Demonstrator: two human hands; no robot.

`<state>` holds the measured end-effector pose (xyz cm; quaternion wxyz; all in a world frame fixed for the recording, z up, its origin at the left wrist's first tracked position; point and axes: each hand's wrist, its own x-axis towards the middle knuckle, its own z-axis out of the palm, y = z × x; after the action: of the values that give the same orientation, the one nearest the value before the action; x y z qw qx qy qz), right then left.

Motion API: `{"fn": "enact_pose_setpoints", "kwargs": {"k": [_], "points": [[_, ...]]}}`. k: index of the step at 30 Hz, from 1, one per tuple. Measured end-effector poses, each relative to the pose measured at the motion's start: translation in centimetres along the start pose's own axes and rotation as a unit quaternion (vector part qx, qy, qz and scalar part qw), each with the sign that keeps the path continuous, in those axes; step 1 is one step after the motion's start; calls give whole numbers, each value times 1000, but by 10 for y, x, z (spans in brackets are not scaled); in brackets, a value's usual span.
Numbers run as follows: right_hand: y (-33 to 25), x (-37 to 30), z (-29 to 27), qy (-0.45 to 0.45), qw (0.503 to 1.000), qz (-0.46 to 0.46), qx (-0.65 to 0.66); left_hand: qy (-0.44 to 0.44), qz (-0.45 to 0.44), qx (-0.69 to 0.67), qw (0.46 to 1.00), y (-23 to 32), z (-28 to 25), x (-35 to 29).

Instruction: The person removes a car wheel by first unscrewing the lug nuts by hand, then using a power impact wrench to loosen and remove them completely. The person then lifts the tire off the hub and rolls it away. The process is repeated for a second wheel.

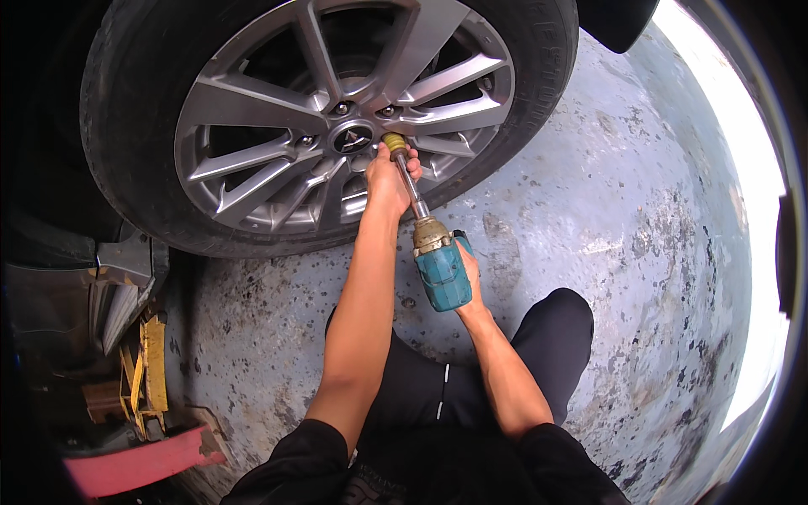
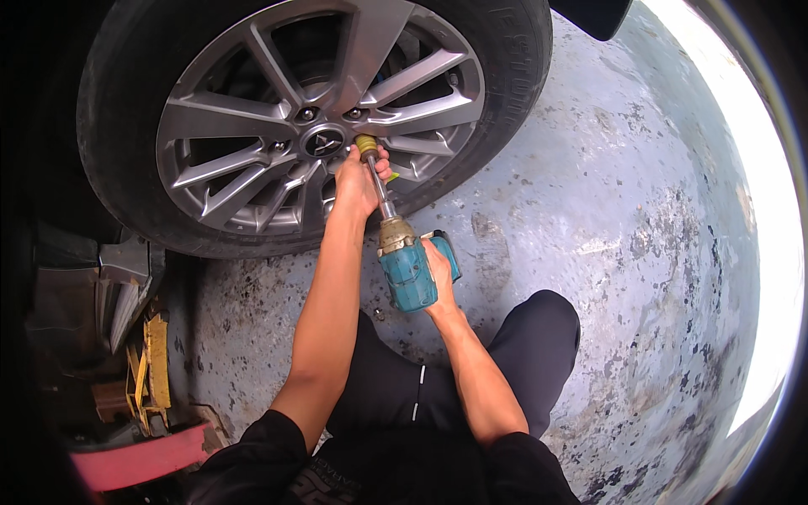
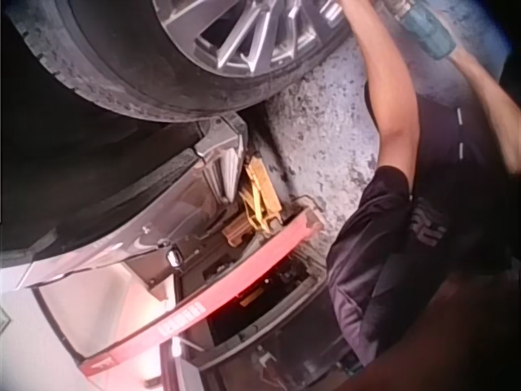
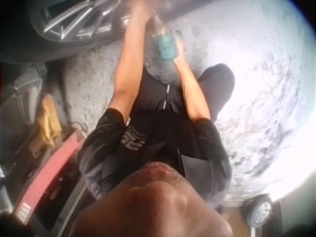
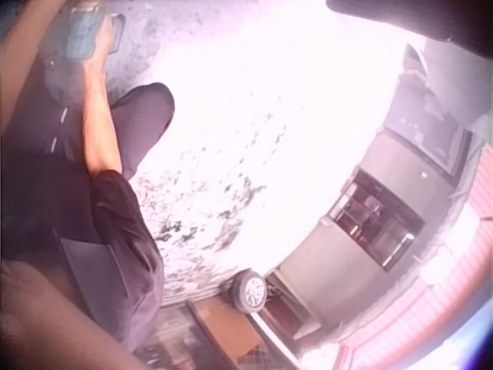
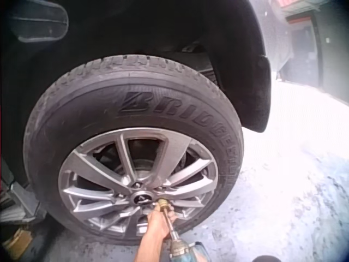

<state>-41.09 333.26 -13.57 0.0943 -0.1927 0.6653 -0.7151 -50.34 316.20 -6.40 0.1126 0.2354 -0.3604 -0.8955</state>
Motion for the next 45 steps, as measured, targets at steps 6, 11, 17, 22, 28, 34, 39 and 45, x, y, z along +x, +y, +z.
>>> {"fn": "enact_pose_setpoints", "kwargs": {"k": [6,11,17,22,28,34,39,45], "points": [[8,-12,-16,-15,999,-26,-31,47,-26,-23,998,2,18,-3],[-12,-40,-40,-49,983,-75,-160,75,-67,-47,994,0,-7,2],[-18,-89,-43,-56,996,30,-55,106,2,73,992,-44,-58,2],[-22,-89,-39,5,963,169,209,181,-166,585,773,-145,-158,-3],[-16,-29,-11,-21,998,19,64,135,-123,747,639,-289,-302,-52],[-19,10,-7,-3,999,-35,-26,136,-31,648,749,-248,-279,-49],[-13,0,1,16,998,8,61,118,162,417,887,-109,-124,-22],[-44,6,23,-30,999,-1,26,-5,139,256,957,35,27,-49]]}}
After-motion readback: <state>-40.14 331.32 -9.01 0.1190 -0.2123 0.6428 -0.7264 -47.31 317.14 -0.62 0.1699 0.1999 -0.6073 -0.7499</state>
